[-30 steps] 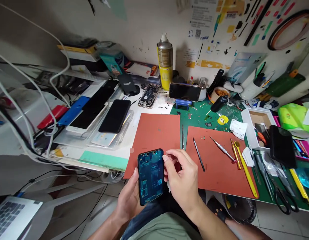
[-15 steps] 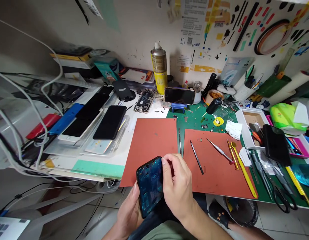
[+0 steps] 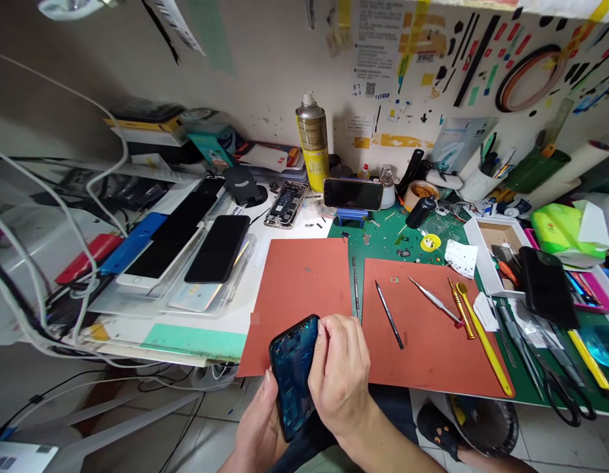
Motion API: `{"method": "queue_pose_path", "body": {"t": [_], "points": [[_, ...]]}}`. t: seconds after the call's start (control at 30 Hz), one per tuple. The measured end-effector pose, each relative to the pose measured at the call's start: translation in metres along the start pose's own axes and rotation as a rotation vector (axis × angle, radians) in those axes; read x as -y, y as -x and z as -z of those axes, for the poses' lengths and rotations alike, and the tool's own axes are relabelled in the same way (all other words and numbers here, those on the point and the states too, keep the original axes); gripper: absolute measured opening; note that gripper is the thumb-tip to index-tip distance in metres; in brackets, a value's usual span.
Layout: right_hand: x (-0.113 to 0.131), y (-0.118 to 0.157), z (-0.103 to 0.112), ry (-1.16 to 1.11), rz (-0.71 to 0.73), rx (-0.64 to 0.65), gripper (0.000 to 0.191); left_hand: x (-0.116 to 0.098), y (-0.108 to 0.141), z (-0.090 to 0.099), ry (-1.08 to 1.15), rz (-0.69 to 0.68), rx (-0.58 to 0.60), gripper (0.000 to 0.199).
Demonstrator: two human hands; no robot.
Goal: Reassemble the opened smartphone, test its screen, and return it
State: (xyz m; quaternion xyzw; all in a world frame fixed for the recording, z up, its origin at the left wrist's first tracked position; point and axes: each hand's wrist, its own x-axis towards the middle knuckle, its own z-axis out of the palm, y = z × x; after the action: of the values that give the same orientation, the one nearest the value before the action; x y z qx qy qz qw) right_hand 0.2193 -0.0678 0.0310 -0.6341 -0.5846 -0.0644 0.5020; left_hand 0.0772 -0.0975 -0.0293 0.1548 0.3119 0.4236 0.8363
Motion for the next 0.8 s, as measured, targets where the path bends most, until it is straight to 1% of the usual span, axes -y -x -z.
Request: {"method": "queue_pose_path", "body": {"t": [0.07,0.13,0.23,0.37,0.43,0.5,0.57,0.67,0.7,0.73,0.8], "points": [[0.001,0.0,-0.002,0.024,0.043,-0.036,0.02,0.003,-0.003,0.007,0.029,-0.011,0.053,0.051],[0.002,0.0,-0.004,0.05,0.078,-0.062,0.023,0.004,-0.006,0.013,0.067,0.008,0.11,0.049],[0.003,0.003,-0.006,0.099,0.113,-0.08,0.028,0.0,-0.006,0.018,0.118,0.065,0.14,0.049],[0.003,0.01,-0.01,0.142,0.12,-0.096,0.031,-0.005,-0.006,0.019,0.138,0.086,0.169,0.047],[0.003,0.013,-0.011,0.143,0.124,-0.097,0.031,-0.007,-0.006,0.017,0.139,0.099,0.173,0.046],[0.004,0.013,-0.008,0.122,0.124,-0.108,0.03,-0.01,-0.005,0.013,0.154,0.142,0.171,0.05],[0.005,0.009,-0.004,0.049,0.067,-0.104,0.027,-0.014,-0.005,0.006,0.176,0.187,0.191,0.054],[0.006,0.0,0.006,-0.093,-0.086,-0.045,0.025,-0.019,-0.006,-0.001,0.199,0.206,0.239,0.057],[0.007,-0.003,0.008,-0.124,-0.111,-0.023,0.025,-0.019,-0.007,-0.002,0.202,0.21,0.248,0.057],[0.006,-0.006,0.01,-0.14,-0.112,-0.012,0.026,-0.019,-0.007,-0.002,0.201,0.216,0.256,0.056],[0.006,-0.009,0.012,-0.143,-0.068,-0.016,0.031,-0.017,-0.008,0.001,0.185,0.212,0.256,0.053]]}}
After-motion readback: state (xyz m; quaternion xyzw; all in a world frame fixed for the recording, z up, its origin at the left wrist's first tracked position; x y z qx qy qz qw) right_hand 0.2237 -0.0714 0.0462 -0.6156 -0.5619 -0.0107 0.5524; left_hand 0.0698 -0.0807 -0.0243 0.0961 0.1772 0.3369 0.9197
